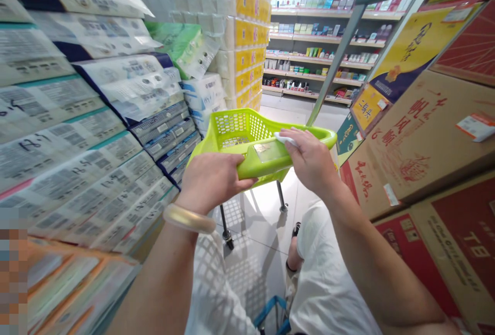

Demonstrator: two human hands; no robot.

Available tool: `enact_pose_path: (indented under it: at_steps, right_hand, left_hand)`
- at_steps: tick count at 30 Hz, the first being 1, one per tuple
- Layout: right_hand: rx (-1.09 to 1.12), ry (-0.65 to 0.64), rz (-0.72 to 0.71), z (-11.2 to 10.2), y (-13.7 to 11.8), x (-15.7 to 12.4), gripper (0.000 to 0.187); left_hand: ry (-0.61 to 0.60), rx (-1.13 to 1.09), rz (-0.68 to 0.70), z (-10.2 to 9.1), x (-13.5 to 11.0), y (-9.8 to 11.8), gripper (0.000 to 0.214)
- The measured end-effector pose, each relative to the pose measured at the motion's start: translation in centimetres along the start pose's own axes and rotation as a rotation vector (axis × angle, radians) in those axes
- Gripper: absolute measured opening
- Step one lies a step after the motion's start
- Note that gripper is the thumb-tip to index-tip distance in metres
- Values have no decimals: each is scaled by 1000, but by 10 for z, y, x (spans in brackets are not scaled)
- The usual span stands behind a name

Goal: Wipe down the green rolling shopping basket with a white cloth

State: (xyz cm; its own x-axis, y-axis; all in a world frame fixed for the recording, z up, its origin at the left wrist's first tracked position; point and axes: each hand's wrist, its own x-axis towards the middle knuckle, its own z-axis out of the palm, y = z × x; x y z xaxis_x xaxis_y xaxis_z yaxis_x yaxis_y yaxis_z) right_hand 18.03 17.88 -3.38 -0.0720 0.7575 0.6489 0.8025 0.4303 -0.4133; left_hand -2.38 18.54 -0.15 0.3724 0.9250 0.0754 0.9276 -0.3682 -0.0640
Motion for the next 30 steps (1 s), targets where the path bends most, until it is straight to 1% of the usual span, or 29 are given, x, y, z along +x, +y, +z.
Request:
enact_pose_path:
  at_steps: [1,4,6,8,12,14,16,19,21,23,26,28,30]
  right_hand:
    - [-11,0,-15,4,-2,-1,29]
    - [6,-64,-173,15,-17,-7,32]
    - [32,-96,-231,18,-21,-9,33]
    - [24,-58,-175,17,-11,-8,32]
    - [-55,114,29,14,23,-1,30]
    - [-77,149,45,18,27,1,31]
    - [-74,110,-29,25,21,2,32]
    - [-25,-23,-215,34,12,6,36]
    - [-2,-57,-285,34,17,13,35]
    - [-5,-29,-267,31,32,22,33]
    - [-16,59,-138,29,52,30,33]
    - [-24,105,-70,32,53,31,32]
    - [-36,84,-93,39,45,29,31]
  left_hand:
    - [-2,-2,-4,1,3,-2,49]
    - [-4,-10,3,3,12,-6,51]
    - [3,0,15,4,17,-8,51]
    - [-1,19,20,4,22,-9,53]
    - [-32,41,18,5,33,-12,54]
    - [-25,56,18,6,40,-13,55]
    - [-10,73,21,7,46,-15,57]
    - [-11,76,45,8,54,-17,60]
    - [-17,75,61,7,59,-18,61]
    - [-22,78,69,6,62,-19,61]
    - [-27,76,65,7,69,-21,60]
    - [-29,74,65,7,74,-23,61]
    - [-29,80,64,8,80,-26,61]
